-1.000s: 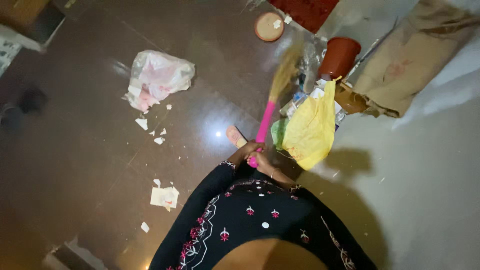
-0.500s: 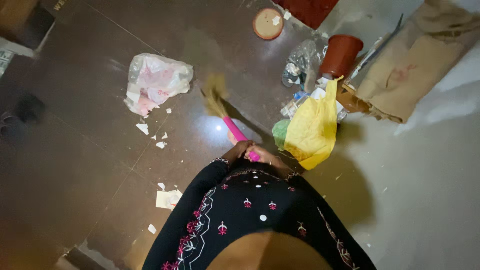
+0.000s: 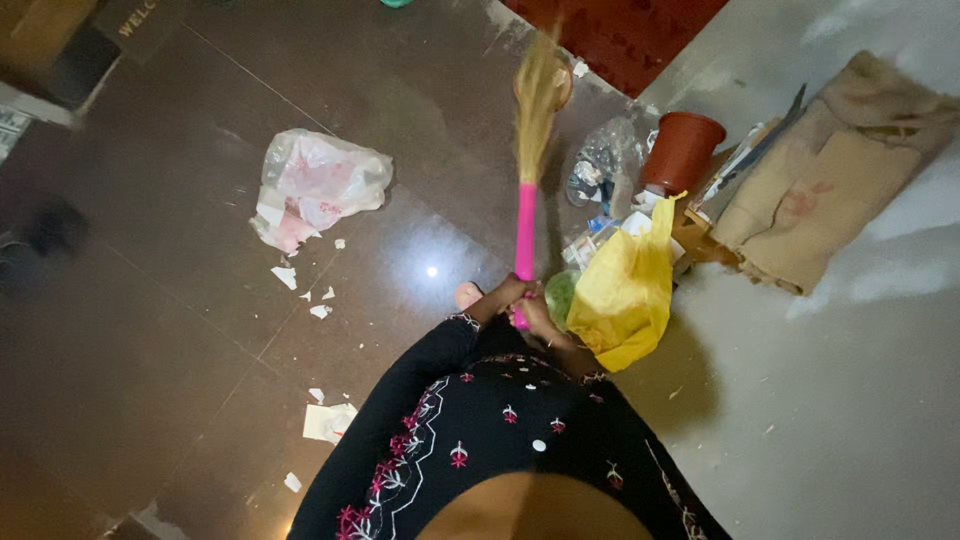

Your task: The person sweeps debris from the floor across a doorway and toward the stairs using a broom.

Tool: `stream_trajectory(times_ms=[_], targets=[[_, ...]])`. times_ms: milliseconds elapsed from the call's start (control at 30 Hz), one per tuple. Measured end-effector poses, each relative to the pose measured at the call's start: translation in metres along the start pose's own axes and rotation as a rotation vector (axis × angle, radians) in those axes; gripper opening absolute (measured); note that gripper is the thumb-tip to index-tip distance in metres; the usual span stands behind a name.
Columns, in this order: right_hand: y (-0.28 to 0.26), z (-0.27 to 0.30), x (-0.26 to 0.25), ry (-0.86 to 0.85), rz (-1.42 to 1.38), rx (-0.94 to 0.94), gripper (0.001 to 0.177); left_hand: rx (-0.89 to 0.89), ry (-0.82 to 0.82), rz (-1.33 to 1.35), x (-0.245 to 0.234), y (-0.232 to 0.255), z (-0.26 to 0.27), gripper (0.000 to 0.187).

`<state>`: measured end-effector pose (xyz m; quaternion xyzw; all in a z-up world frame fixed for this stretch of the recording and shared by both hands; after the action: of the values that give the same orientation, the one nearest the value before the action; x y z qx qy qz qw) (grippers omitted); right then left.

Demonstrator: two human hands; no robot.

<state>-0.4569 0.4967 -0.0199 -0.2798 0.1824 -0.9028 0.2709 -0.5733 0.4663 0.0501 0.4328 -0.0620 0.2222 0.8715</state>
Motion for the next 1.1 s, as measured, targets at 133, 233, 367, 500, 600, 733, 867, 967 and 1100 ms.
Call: stream_trajectory(times_ms=[133,233,367,500,600,733,867,967,1100], targets=[[0.016,-0.029,-0.018,-0.111,-0.03,0.058,0.023,-0.267,-0.141,-0.11,-0.015,-0.009,-0.019,0.03],[0.015,-0.047,-0.009,-0.262,-0.041,0.152,0.025,-0.238,-0.225,-0.451,-0.039,-0.038,-0.033,0.034],[0.018,-0.046,0.017,-0.478,-0.059,0.326,0.028,-0.334,-0.091,-0.115,-0.064,-0.094,-0.025,0.036],[-0.011,-0.052,0.052,-0.523,0.051,0.336,0.031,-0.32,0.068,0.208,-0.09,-0.111,-0.027,0.038],[-0.046,-0.049,0.073,-0.379,0.385,0.173,0.033,-0.202,0.253,0.365,-0.091,-0.099,-0.03,0.04],[-0.092,-0.021,0.097,-0.165,0.857,-0.052,0.036,0.015,0.618,0.401,-0.081,-0.061,-0.033,0.043],[-0.107,-0.012,0.091,-0.067,0.805,-0.248,0.06,0.184,0.588,0.358,-0.068,-0.011,-0.024,0.049],[-0.108,-0.003,0.078,-0.034,0.608,-0.242,0.071,0.274,0.278,0.435,-0.055,0.026,-0.017,0.042],[-0.112,0.008,0.071,0.08,0.434,-0.338,0.064,0.179,-0.088,0.416,-0.046,0.044,-0.025,0.029]])
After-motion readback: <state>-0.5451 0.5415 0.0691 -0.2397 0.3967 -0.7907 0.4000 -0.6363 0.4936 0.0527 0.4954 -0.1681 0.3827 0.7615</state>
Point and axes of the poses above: each hand's wrist, its own z-axis away from the middle knuckle, its own x-axis out of the palm, y = z × x, the point moved 1 cm from there along -z, towards the middle knuckle, and after that the axes turned 7 degrees about -y, right-handed, at the moved point
